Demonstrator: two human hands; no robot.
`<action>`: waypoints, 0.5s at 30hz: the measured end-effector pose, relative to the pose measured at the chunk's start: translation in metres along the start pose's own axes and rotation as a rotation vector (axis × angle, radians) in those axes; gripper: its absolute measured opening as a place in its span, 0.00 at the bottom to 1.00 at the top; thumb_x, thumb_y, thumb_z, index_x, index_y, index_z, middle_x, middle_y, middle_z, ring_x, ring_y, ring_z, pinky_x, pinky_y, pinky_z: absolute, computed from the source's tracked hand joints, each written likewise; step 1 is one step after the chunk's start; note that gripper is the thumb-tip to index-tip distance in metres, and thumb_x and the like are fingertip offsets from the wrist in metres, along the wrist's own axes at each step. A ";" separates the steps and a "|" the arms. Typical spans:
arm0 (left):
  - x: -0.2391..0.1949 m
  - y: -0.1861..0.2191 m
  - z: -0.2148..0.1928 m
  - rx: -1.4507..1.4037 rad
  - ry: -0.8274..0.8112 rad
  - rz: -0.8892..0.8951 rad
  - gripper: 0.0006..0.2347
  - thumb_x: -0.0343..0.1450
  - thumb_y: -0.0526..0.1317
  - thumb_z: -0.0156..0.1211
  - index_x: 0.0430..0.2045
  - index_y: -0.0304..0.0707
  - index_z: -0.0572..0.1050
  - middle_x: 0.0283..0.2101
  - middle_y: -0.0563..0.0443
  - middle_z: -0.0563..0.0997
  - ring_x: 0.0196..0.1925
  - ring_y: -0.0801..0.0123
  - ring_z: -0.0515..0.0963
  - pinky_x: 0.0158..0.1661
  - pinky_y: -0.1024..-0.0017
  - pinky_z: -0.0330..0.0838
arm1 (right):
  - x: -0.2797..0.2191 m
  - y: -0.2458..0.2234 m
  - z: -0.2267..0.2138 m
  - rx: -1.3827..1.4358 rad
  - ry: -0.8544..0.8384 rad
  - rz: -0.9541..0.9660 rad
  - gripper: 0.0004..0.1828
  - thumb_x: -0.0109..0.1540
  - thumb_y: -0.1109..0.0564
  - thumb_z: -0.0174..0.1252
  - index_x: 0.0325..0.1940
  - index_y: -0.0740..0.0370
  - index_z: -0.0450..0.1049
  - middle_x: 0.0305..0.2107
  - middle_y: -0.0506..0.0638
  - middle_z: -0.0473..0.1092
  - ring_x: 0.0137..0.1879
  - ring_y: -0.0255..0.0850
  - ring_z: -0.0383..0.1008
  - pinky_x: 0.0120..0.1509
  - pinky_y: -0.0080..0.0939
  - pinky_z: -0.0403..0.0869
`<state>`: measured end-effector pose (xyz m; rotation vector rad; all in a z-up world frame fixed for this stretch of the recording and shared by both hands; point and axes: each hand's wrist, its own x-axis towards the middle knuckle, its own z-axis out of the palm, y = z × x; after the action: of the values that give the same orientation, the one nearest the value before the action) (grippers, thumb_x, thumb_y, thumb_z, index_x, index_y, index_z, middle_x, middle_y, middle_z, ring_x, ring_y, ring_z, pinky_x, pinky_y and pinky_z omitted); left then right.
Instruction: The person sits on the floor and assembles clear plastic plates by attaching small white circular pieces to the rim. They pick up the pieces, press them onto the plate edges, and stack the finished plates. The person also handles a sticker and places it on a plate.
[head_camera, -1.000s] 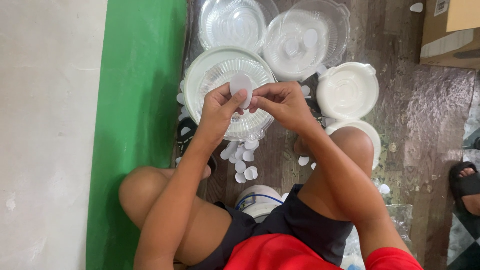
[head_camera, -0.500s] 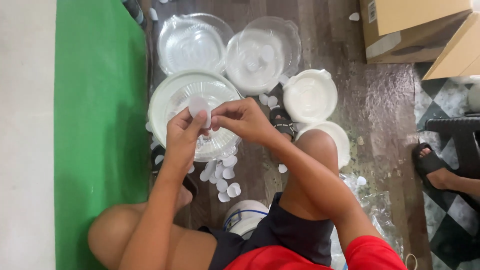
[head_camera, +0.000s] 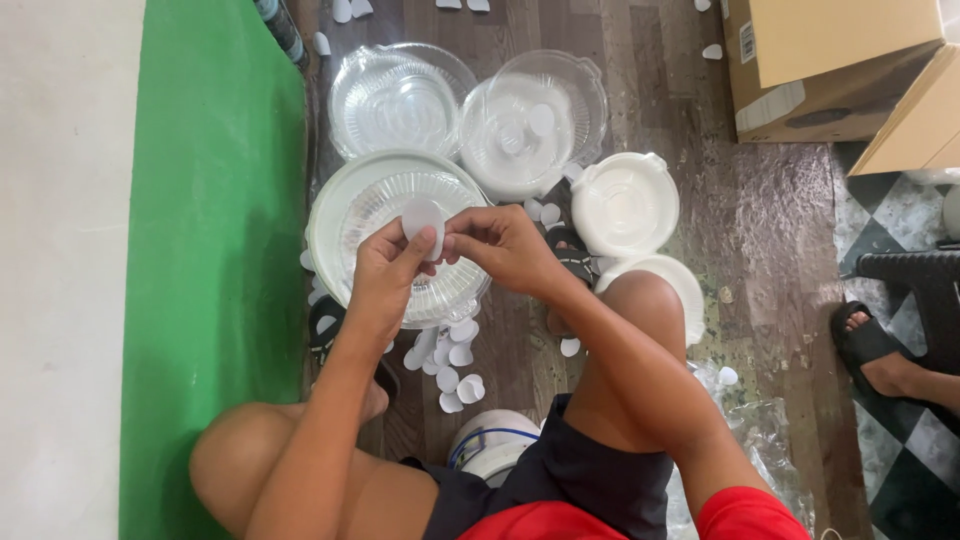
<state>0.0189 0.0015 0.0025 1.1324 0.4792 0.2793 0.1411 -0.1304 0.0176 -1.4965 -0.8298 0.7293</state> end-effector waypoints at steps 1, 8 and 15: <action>0.000 0.001 0.000 0.000 0.001 0.000 0.10 0.74 0.44 0.62 0.36 0.34 0.78 0.31 0.49 0.82 0.33 0.74 0.80 0.36 0.80 0.75 | 0.000 0.001 0.000 0.000 -0.001 0.001 0.05 0.63 0.64 0.64 0.43 0.64 0.83 0.24 0.54 0.79 0.37 0.34 0.77 0.49 0.37 0.77; 0.000 -0.001 -0.003 -0.011 0.035 0.019 0.09 0.74 0.43 0.63 0.34 0.34 0.78 0.29 0.49 0.82 0.32 0.75 0.80 0.34 0.81 0.75 | 0.001 -0.011 0.001 0.004 -0.006 0.002 0.05 0.62 0.63 0.66 0.42 0.63 0.83 0.24 0.51 0.78 0.38 0.31 0.76 0.50 0.36 0.77; -0.003 -0.010 -0.008 -0.096 0.077 0.035 0.11 0.72 0.45 0.66 0.32 0.36 0.77 0.28 0.47 0.82 0.30 0.74 0.80 0.31 0.80 0.76 | 0.003 -0.005 0.008 -0.086 -0.039 -0.011 0.03 0.65 0.63 0.66 0.43 0.64 0.82 0.24 0.50 0.77 0.38 0.32 0.76 0.51 0.36 0.77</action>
<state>0.0124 0.0026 -0.0093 1.0401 0.5096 0.3737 0.1361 -0.1234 0.0224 -1.5578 -0.9076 0.7244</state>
